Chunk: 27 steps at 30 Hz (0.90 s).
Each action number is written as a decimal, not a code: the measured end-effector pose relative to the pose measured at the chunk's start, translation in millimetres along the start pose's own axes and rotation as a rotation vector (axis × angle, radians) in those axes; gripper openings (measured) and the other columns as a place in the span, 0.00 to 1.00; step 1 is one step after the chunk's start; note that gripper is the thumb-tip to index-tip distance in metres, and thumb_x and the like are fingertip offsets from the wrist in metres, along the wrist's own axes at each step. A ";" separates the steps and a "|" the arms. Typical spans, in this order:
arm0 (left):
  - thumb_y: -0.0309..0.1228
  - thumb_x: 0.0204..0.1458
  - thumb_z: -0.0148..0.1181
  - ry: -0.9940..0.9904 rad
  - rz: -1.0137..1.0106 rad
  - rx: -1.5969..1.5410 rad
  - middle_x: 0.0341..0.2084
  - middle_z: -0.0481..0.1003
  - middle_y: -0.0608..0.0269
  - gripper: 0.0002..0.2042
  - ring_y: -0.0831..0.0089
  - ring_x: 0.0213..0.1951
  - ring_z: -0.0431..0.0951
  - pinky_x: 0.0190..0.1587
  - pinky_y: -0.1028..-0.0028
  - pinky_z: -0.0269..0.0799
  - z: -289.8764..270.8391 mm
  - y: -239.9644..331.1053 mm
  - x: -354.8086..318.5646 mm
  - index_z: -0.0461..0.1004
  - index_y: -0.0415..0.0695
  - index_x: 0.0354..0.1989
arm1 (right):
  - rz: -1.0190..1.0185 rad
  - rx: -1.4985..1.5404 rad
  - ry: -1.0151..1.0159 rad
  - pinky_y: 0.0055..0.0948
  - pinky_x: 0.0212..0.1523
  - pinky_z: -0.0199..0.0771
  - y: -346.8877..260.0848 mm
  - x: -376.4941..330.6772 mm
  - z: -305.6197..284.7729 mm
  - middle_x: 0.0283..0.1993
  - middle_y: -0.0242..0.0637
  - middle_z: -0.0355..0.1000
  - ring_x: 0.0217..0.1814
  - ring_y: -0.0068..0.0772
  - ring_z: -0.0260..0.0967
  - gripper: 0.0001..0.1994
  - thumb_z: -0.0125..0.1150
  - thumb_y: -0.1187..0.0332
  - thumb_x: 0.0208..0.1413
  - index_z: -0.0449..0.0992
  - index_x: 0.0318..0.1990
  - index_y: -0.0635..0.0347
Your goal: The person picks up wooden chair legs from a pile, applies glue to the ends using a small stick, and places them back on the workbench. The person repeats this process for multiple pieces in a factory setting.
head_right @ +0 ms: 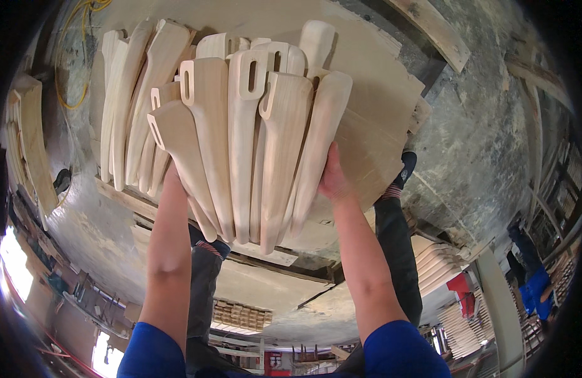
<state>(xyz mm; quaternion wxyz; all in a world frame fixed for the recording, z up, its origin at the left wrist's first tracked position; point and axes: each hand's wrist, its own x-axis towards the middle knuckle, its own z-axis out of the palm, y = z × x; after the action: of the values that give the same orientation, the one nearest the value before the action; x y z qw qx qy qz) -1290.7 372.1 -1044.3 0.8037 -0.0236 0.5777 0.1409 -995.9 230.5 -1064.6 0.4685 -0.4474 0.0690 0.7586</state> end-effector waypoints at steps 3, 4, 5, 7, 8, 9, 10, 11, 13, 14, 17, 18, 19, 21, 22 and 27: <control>0.48 0.57 0.46 -0.013 -0.004 0.014 0.46 0.74 0.60 0.24 0.67 0.42 0.76 0.45 0.68 0.73 5.6 1.2 5.9 0.66 0.45 0.56 | 0.004 0.018 -0.004 0.41 0.61 0.61 -4.3 5.2 -4.1 0.63 0.34 0.59 0.63 0.36 0.58 0.43 0.37 0.29 0.49 0.54 0.65 0.49; 0.48 0.57 0.46 -0.010 -0.007 0.021 0.46 0.74 0.60 0.24 0.67 0.42 0.76 0.45 0.68 0.73 7.3 -1.0 5.2 0.66 0.45 0.56 | 0.022 0.029 -0.064 0.40 0.61 0.60 -8.3 5.6 -3.9 0.64 0.34 0.58 0.64 0.35 0.57 0.43 0.38 0.28 0.48 0.54 0.65 0.50; 0.48 0.57 0.46 -0.004 -0.007 0.024 0.46 0.74 0.60 0.24 0.67 0.42 0.76 0.45 0.68 0.73 9.1 -2.4 4.6 0.66 0.45 0.56 | 0.038 0.039 -0.125 0.40 0.62 0.60 -11.5 6.3 -3.1 0.64 0.34 0.58 0.64 0.35 0.57 0.44 0.38 0.28 0.48 0.54 0.65 0.50; 0.48 0.57 0.46 0.011 -0.005 0.029 0.46 0.74 0.60 0.24 0.67 0.42 0.76 0.45 0.68 0.73 10.1 -5.0 2.2 0.66 0.45 0.56 | 0.067 -0.003 -0.054 0.37 0.63 0.56 -12.6 4.4 8.4 0.65 0.36 0.56 0.65 0.34 0.54 0.46 0.39 0.27 0.47 0.53 0.65 0.54; 0.48 0.57 0.46 0.022 -0.003 0.033 0.46 0.74 0.60 0.24 0.67 0.42 0.76 0.45 0.68 0.73 10.3 -5.7 0.5 0.66 0.45 0.56 | 0.081 -0.023 -0.018 0.36 0.64 0.54 -13.4 3.5 14.1 0.66 0.38 0.55 0.66 0.34 0.53 0.48 0.39 0.26 0.46 0.53 0.65 0.55; 0.48 0.57 0.46 0.013 -0.003 0.037 0.46 0.74 0.60 0.24 0.67 0.42 0.76 0.45 0.68 0.73 16.2 -6.0 2.3 0.66 0.45 0.56 | 0.076 -0.024 -0.033 0.37 0.64 0.56 -16.3 1.7 9.1 0.65 0.37 0.55 0.66 0.34 0.53 0.47 0.39 0.27 0.46 0.53 0.65 0.54; 0.48 0.57 0.46 0.005 -0.003 0.042 0.46 0.74 0.60 0.24 0.67 0.42 0.76 0.45 0.68 0.73 22.4 -6.3 4.8 0.66 0.45 0.56 | 0.071 -0.023 -0.048 0.38 0.63 0.57 -19.0 0.0 4.0 0.65 0.36 0.55 0.66 0.34 0.54 0.46 0.39 0.27 0.47 0.54 0.65 0.53; 0.49 0.57 0.46 -0.001 0.001 0.050 0.46 0.74 0.59 0.24 0.67 0.42 0.76 0.45 0.68 0.73 28.4 -7.5 6.7 0.66 0.45 0.56 | 0.067 -0.021 -0.062 0.39 0.62 0.58 -22.3 -3.1 -2.0 0.65 0.35 0.56 0.65 0.35 0.54 0.45 0.39 0.28 0.47 0.54 0.65 0.52; 0.49 0.57 0.46 0.007 0.004 0.064 0.46 0.74 0.59 0.25 0.67 0.42 0.76 0.45 0.68 0.73 33.0 -9.3 7.7 0.66 0.45 0.56 | 0.065 -0.030 -0.045 0.40 0.62 0.57 -24.0 -6.9 -4.9 0.65 0.36 0.55 0.66 0.35 0.54 0.46 0.38 0.27 0.47 0.54 0.65 0.53; 0.49 0.57 0.46 0.013 0.001 0.072 0.46 0.74 0.59 0.25 0.67 0.42 0.76 0.45 0.68 0.73 34.4 -11.9 7.3 0.66 0.45 0.56 | 0.066 -0.034 -0.034 0.40 0.62 0.57 -24.0 -7.8 -6.5 0.65 0.37 0.55 0.66 0.35 0.54 0.46 0.38 0.27 0.47 0.54 0.65 0.53; 0.49 0.57 0.45 0.030 0.002 0.070 0.46 0.74 0.59 0.25 0.67 0.41 0.76 0.45 0.68 0.73 34.3 -17.1 7.8 0.66 0.45 0.56 | 0.134 0.023 -0.083 0.35 0.65 0.53 -24.4 -10.1 -8.9 0.66 0.38 0.53 0.66 0.34 0.52 0.46 0.36 0.28 0.49 0.51 0.66 0.56; 0.49 0.57 0.45 0.019 -0.005 0.062 0.46 0.74 0.59 0.25 0.67 0.41 0.76 0.45 0.68 0.73 36.8 -16.1 8.9 0.66 0.45 0.56 | 0.107 0.015 -0.044 0.36 0.64 0.54 -23.0 -11.1 -12.3 0.66 0.38 0.53 0.66 0.34 0.53 0.46 0.36 0.28 0.49 0.51 0.66 0.56; 0.49 0.57 0.45 0.010 -0.004 0.065 0.46 0.74 0.59 0.25 0.67 0.41 0.76 0.45 0.68 0.73 40.2 -16.3 11.9 0.66 0.45 0.56 | 0.081 0.007 -0.003 0.36 0.64 0.54 -20.6 -12.1 -15.3 0.66 0.38 0.53 0.66 0.34 0.53 0.45 0.35 0.29 0.50 0.51 0.66 0.56; 0.49 0.57 0.45 -0.007 -0.004 0.074 0.46 0.74 0.59 0.25 0.67 0.41 0.76 0.45 0.68 0.73 47.4 -13.8 19.3 0.66 0.45 0.56 | 0.049 0.026 0.034 0.36 0.64 0.55 -18.5 -16.7 -18.8 0.66 0.38 0.54 0.65 0.35 0.54 0.45 0.35 0.29 0.50 0.51 0.66 0.56; 0.49 0.57 0.45 -0.007 0.000 0.083 0.46 0.74 0.59 0.25 0.67 0.41 0.76 0.45 0.68 0.73 50.4 -13.2 19.6 0.66 0.45 0.56 | 0.041 0.053 0.030 0.37 0.63 0.56 -19.4 -20.4 -19.1 0.66 0.38 0.54 0.65 0.36 0.54 0.45 0.35 0.29 0.50 0.51 0.66 0.56; 0.49 0.57 0.45 0.015 0.008 0.125 0.46 0.74 0.59 0.25 0.66 0.41 0.76 0.45 0.68 0.73 57.4 -14.7 -0.9 0.66 0.45 0.56 | 0.053 0.048 0.248 0.39 0.62 0.58 -25.9 -54.6 2.1 0.65 0.38 0.56 0.64 0.37 0.56 0.43 0.34 0.30 0.52 0.53 0.65 0.55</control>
<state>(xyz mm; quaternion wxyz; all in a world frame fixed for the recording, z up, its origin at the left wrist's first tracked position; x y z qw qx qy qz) -1234.3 369.3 -1026.2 0.7987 0.0278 0.5914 0.1074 -968.4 210.4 -1014.6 0.4468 -0.5244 0.1562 0.7078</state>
